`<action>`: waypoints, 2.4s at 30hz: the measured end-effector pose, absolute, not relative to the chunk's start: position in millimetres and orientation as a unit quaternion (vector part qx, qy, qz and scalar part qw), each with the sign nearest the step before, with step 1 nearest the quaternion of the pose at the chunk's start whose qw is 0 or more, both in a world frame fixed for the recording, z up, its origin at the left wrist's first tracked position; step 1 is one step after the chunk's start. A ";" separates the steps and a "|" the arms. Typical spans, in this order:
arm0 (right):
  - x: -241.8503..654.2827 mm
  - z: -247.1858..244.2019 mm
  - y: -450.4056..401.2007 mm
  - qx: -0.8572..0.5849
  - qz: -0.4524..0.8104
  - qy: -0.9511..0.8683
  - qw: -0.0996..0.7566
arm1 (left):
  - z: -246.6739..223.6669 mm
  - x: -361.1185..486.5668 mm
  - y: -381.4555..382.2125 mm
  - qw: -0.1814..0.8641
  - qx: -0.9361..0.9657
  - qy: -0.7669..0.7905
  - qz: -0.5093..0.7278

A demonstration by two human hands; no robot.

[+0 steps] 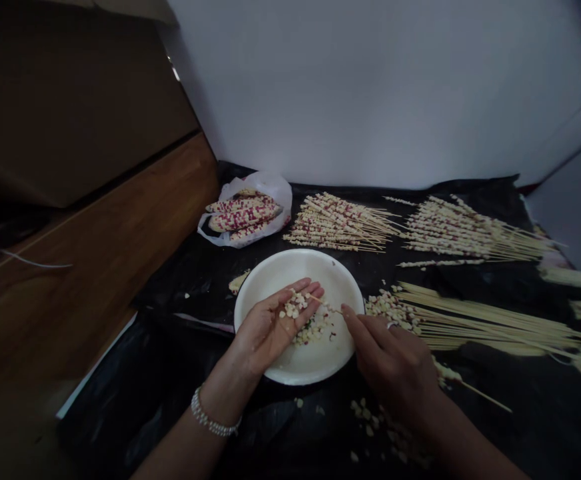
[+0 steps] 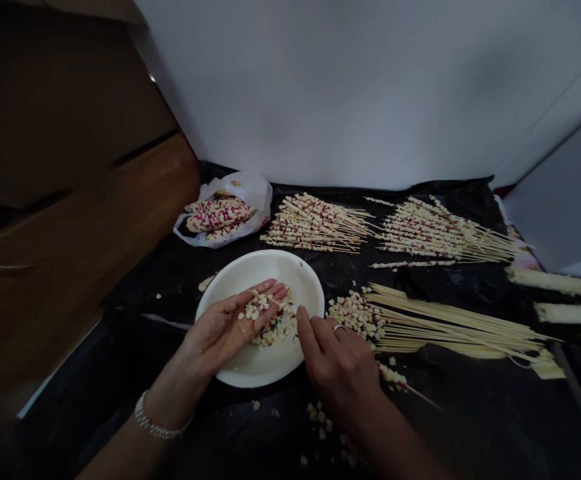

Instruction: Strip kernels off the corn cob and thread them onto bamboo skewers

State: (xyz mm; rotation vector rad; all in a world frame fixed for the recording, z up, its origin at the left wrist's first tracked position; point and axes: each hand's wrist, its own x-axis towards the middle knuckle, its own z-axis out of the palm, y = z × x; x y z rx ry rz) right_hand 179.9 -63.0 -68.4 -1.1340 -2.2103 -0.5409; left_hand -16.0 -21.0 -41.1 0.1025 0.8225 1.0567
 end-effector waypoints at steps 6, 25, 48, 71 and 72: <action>179.8 -70.6 -62.7 -0.429 -0.208 -0.828 0.296 | -43.0 -12.2 -23.4 0.758 0.091 0.416 0.494; 181.2 -68.7 -64.2 -0.429 -0.216 -0.829 0.288 | -44.7 -8.4 -29.5 0.757 0.201 0.410 0.467; 181.2 -69.1 -64.0 -0.421 -0.216 -0.829 0.297 | -46.2 -12.2 -23.5 0.768 0.082 0.405 0.488; 177.5 -67.3 -67.4 -0.424 -0.193 -0.823 0.326 | -50.7 -4.9 -30.7 0.746 0.172 0.421 0.487; 177.1 -67.4 -68.0 -0.423 -0.193 -0.823 0.327 | -50.2 -4.0 -31.5 0.749 0.182 0.419 0.480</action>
